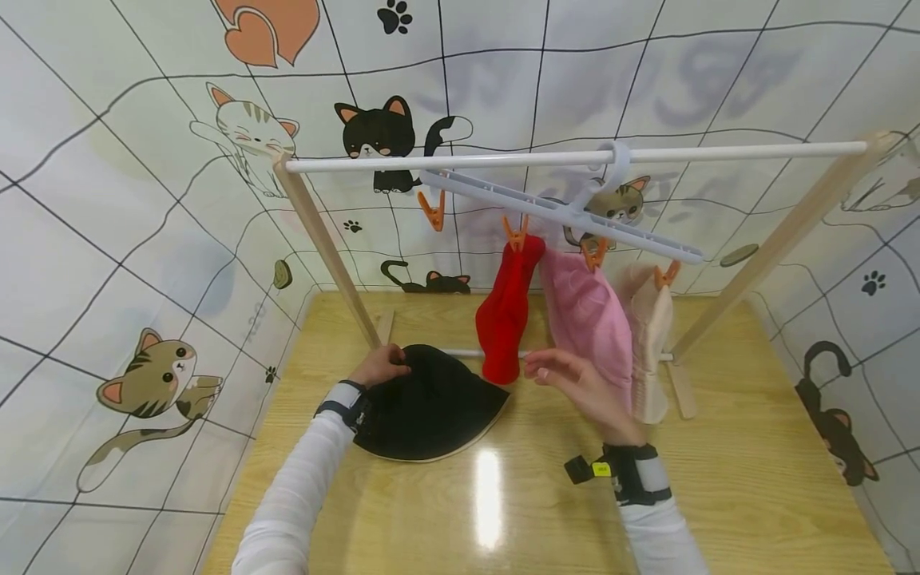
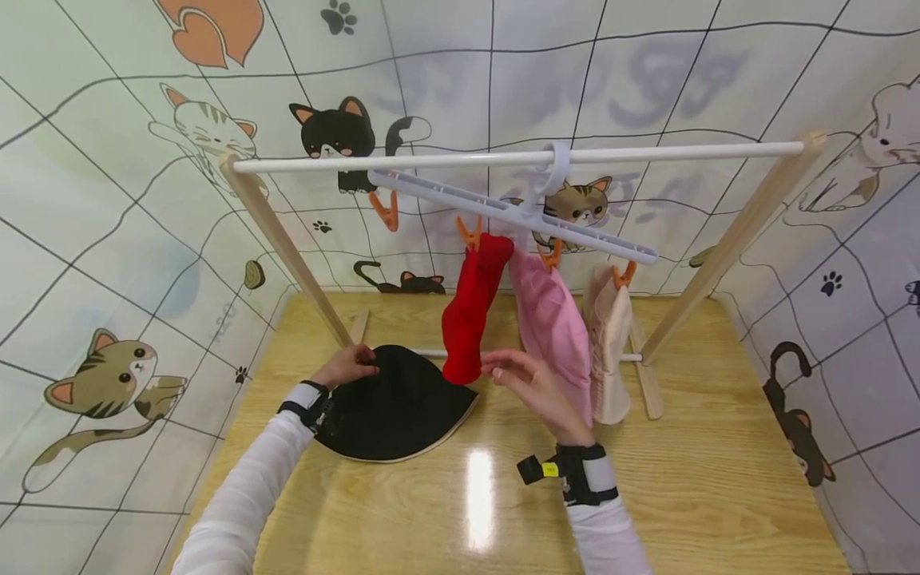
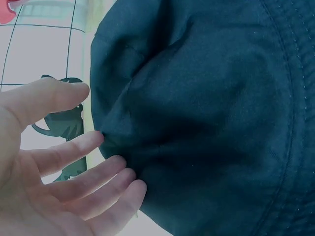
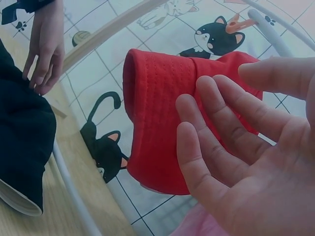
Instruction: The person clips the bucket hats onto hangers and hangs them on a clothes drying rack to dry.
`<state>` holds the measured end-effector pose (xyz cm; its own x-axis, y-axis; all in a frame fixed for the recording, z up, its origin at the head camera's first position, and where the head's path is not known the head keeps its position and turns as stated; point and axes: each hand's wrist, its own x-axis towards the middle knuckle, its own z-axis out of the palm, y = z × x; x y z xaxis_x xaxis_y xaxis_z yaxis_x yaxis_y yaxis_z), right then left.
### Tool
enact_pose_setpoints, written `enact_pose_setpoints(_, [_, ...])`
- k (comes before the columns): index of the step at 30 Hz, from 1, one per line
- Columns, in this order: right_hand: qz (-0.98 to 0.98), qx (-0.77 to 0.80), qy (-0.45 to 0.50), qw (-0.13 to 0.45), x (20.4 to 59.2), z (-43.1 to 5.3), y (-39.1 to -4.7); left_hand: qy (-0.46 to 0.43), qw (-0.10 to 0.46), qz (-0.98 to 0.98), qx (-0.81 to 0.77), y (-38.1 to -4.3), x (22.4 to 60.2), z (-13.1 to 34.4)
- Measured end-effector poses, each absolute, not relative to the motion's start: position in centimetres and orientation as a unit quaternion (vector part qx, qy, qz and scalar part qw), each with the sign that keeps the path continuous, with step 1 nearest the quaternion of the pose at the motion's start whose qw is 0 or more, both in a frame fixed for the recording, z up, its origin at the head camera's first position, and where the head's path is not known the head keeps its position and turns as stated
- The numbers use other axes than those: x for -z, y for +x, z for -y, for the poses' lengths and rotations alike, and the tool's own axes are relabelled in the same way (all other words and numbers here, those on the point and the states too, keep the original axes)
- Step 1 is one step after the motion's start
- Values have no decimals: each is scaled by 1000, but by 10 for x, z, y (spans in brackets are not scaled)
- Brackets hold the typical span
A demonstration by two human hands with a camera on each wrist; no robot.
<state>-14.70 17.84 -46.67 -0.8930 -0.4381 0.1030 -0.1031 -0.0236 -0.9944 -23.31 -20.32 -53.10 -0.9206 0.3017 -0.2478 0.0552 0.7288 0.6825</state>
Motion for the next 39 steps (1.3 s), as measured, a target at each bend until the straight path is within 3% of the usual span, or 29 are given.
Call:
enact_pose_setpoints(22, [-652,716,-178,173,487,-163,-125,75,172,-914,-360,-234,533,210])
enact_pose_setpoints(39, [-639,727,-188,166,495,-159,-118,19,199,-902,-384,-235,535,211])
